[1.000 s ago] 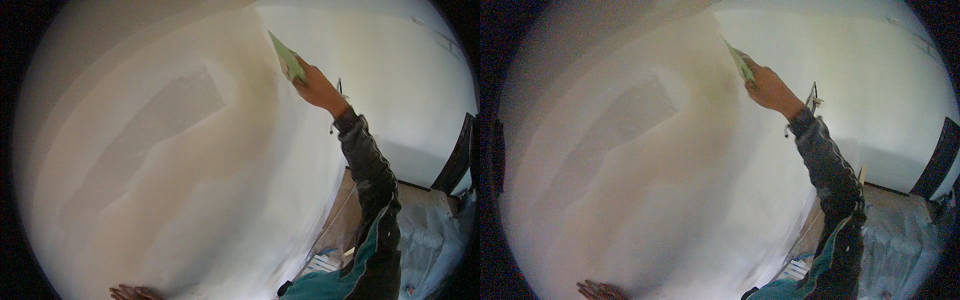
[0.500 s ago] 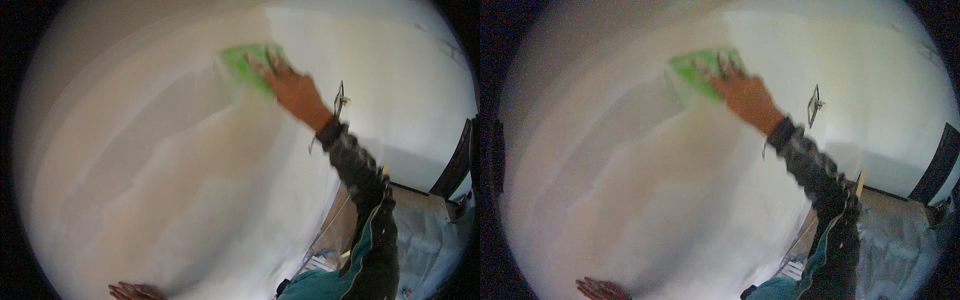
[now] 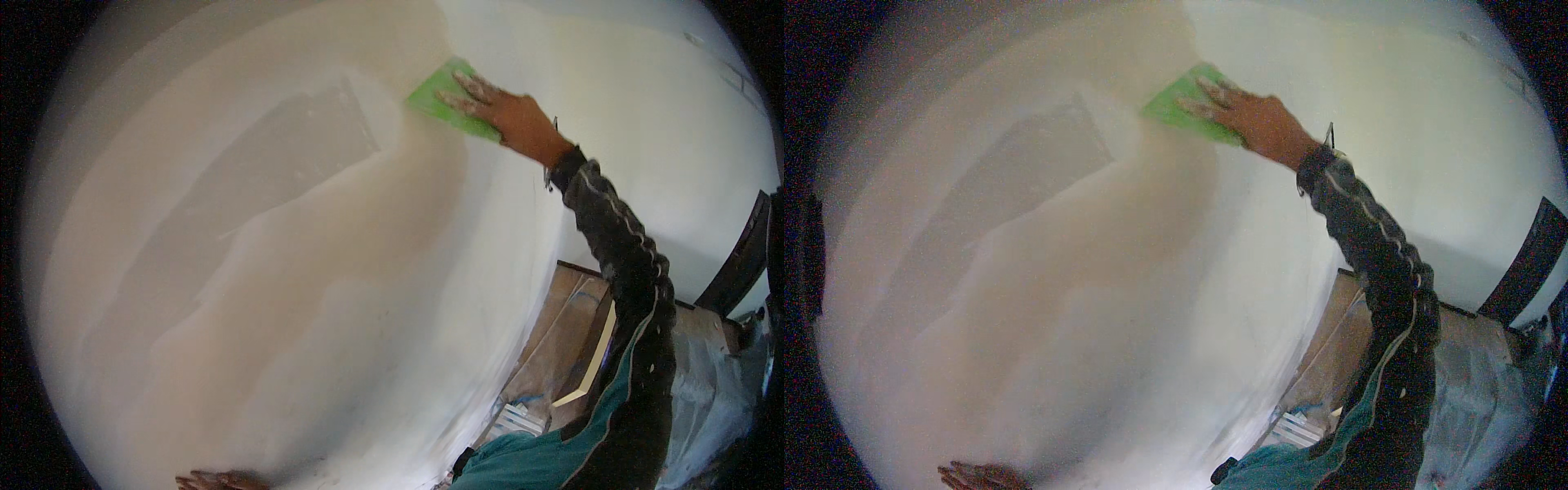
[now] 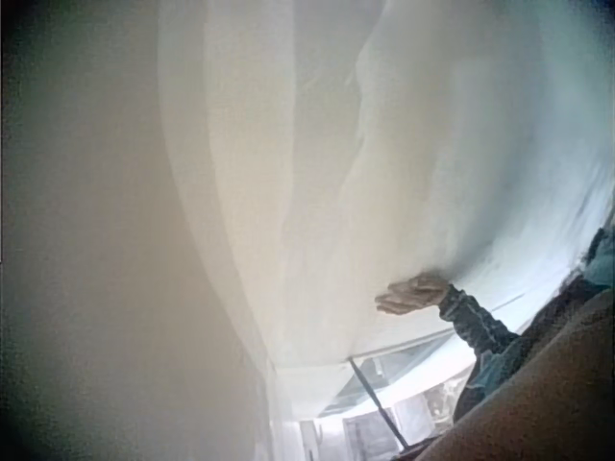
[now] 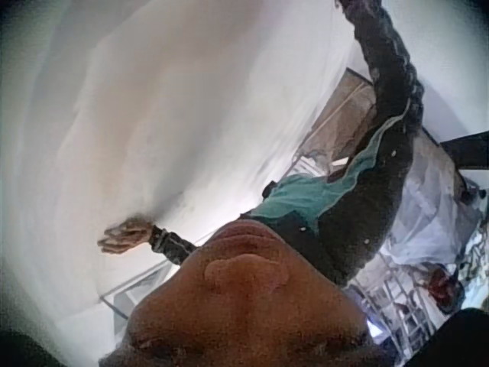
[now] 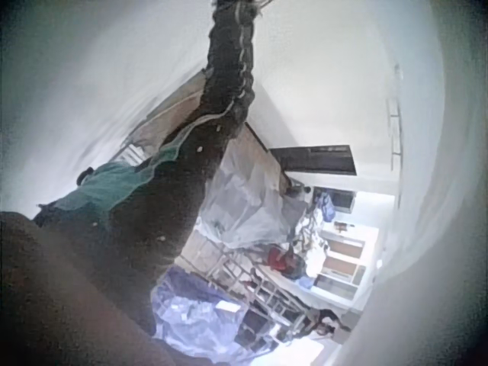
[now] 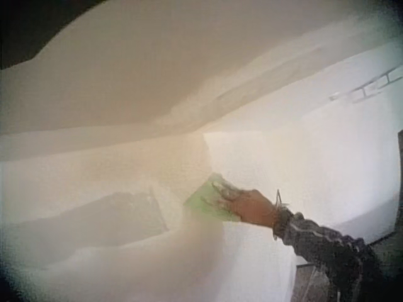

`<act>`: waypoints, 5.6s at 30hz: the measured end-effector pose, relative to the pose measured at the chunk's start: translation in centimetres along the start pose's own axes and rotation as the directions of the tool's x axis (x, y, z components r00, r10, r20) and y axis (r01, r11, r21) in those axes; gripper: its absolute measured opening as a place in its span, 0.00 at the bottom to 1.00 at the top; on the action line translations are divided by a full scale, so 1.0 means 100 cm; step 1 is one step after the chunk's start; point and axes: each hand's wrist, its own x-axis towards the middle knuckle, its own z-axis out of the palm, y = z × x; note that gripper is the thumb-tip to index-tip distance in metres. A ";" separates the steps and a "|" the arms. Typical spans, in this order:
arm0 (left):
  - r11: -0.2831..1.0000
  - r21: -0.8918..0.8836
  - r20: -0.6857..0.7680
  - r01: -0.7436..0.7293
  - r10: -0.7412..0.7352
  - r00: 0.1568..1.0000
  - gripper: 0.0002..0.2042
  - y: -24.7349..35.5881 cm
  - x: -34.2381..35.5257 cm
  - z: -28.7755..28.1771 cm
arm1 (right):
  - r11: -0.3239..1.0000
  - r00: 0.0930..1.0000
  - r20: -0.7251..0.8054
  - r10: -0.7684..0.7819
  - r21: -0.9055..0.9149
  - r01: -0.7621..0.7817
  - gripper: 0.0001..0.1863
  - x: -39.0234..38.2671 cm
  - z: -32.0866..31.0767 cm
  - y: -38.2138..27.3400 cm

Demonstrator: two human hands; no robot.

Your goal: The person scoops plaster from a container onto a plastic blade using a putty knife, then applies and smooths the plaster onto the wall.

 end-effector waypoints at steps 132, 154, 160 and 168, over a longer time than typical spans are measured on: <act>0.985 0.057 0.094 -0.164 0.159 0.983 0.24 -0.055 -0.085 0.020 | 0.640 0.805 0.173 0.568 0.523 -0.563 0.49 -0.090 0.026 -0.187; 0.981 0.087 0.060 -0.174 0.169 0.984 0.22 -0.066 -0.098 0.022 | 0.561 0.846 0.514 0.144 0.662 -0.498 0.54 -0.040 -0.097 -0.311; 0.988 0.086 0.171 -0.126 0.110 0.979 0.23 -0.075 -0.098 0.010 | 0.590 0.876 0.237 0.420 0.662 -0.462 0.51 -0.054 -0.053 -0.254; 0.993 0.095 0.075 -0.065 0.058 0.995 0.24 -0.044 -0.110 0.024 | 0.777 0.799 0.228 0.557 0.199 -0.598 0.43 -0.011 -0.032 -0.350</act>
